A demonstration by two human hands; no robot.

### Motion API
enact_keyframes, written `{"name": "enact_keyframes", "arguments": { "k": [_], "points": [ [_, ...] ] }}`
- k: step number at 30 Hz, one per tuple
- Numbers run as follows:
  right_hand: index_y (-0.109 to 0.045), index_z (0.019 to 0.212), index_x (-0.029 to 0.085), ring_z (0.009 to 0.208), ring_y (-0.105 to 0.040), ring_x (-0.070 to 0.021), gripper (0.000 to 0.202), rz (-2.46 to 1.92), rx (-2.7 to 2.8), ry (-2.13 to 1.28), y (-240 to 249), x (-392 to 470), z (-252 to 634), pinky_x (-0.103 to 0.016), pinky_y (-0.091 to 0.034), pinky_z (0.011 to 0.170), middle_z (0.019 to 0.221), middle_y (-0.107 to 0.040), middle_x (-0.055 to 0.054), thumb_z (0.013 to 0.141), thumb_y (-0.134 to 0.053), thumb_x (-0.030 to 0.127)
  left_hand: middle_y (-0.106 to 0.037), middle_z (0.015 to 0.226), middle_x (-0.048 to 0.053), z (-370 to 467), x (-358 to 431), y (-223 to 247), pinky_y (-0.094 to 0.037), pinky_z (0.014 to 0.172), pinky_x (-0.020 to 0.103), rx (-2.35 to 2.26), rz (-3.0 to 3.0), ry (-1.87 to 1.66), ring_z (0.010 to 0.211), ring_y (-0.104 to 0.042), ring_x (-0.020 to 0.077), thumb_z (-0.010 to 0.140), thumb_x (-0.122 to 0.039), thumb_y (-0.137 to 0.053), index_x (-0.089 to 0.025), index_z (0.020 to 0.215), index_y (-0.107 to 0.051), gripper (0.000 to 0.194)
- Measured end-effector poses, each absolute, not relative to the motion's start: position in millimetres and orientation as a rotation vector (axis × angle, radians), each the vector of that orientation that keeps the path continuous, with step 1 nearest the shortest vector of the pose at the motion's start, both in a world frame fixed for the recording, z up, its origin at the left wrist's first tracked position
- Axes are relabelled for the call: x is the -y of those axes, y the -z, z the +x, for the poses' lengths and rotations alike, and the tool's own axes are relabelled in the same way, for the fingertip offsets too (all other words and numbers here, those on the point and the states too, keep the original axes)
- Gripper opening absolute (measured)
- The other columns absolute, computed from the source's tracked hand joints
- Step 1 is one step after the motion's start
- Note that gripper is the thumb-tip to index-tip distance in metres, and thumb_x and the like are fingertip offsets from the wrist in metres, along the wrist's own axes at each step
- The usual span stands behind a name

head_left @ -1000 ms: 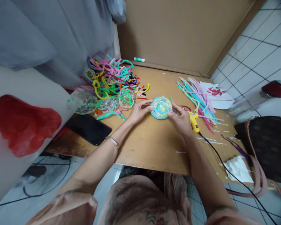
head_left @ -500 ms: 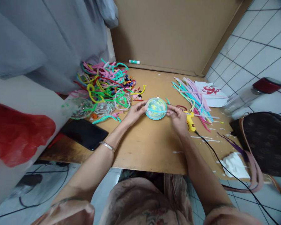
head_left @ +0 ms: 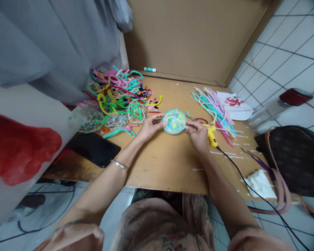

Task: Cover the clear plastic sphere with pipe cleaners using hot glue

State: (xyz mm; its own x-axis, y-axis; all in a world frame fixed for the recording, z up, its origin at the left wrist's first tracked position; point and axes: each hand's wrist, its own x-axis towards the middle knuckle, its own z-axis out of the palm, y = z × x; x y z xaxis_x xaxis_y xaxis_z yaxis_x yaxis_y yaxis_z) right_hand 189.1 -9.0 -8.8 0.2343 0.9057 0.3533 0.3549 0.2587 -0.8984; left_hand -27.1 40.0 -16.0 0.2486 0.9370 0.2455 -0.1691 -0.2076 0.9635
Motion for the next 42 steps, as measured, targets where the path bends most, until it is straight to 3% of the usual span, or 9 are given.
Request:
{"name": "enact_keyframes", "arguments": {
  "k": [7, 15, 22, 26, 32, 42],
  "points": [
    [-0.076, 0.092, 0.026, 0.095, -0.061, -0.0285, 0.022, -1.430, 1.607, -0.103, 2, 17, 185, -0.050, -0.047, 0.094, 0.094, -0.072, -0.007, 0.082, -0.056, 0.022, -0.066, 0.109, 0.007, -31, -37, 11, -0.054, 0.078, 0.031, -0.840, 1.385, -1.194, 0.082, -0.062, 0.0138, 0.058, -0.043, -0.086, -0.017, 0.103, -0.065, 0.056],
    [-0.074, 0.096, 0.025, 0.096, -0.063, -0.0274, 0.025, -1.393, 1.577, -0.245, 1, 16, 185, -0.047, -0.048, 0.093, 0.098, -0.074, -0.006, 0.083, -0.053, 0.028, -0.060, 0.112, 0.008, -34, -38, 10, -0.053, 0.076, 0.029, -0.862, 1.495, -1.134, 0.082, -0.060, 0.0133, 0.059, -0.048, -0.085, -0.021, 0.123, -0.057, 0.075],
    [-0.070, 0.111, 0.023, 0.088, -0.065, -0.0220, 0.040, -1.315, 1.607, -0.531, -3, 15, 188, -0.038, -0.054, 0.078, 0.107, -0.070, -0.007, 0.073, -0.065, 0.034, -0.050, 0.133, 0.015, -30, -30, 7, -0.046, 0.100, 0.043, -0.939, 1.872, -1.140, 0.119, -0.053, 0.0304, 0.046, -0.049, -0.091, -0.020, 0.131, -0.050, 0.099],
    [-0.069, 0.113, 0.022, 0.090, -0.064, -0.0230, 0.053, -1.332, 1.591, -0.568, -4, 15, 187, -0.037, -0.054, 0.074, 0.112, -0.069, -0.009, 0.065, -0.077, 0.042, -0.055, 0.130, 0.012, -29, -25, 3, -0.047, 0.096, 0.039, -1.013, 1.963, -1.153, 0.114, -0.056, 0.0283, 0.054, -0.049, -0.088, -0.021, 0.127, -0.050, 0.087],
    [-0.067, 0.111, 0.021, 0.088, -0.064, -0.0221, 0.057, -1.304, 1.510, -0.661, 2, 13, 185, -0.039, -0.054, 0.075, 0.106, -0.070, -0.008, 0.064, -0.079, 0.051, -0.059, 0.123, 0.009, -27, -23, 2, -0.048, 0.091, 0.035, -1.026, 1.995, -1.185, 0.110, -0.057, 0.0263, 0.061, -0.050, -0.083, -0.022, 0.124, -0.054, 0.074],
    [-0.065, 0.110, 0.020, 0.089, -0.066, -0.0238, 0.059, -1.301, 1.492, -0.720, 3, 12, 188, -0.042, -0.055, 0.078, 0.104, -0.070, -0.008, 0.061, -0.083, 0.048, -0.057, 0.130, 0.011, -25, -22, 4, -0.047, 0.095, 0.038, -0.972, 2.086, -1.228, 0.116, -0.055, 0.0282, 0.066, -0.049, -0.081, -0.022, 0.126, -0.052, 0.072]
  ]
}}
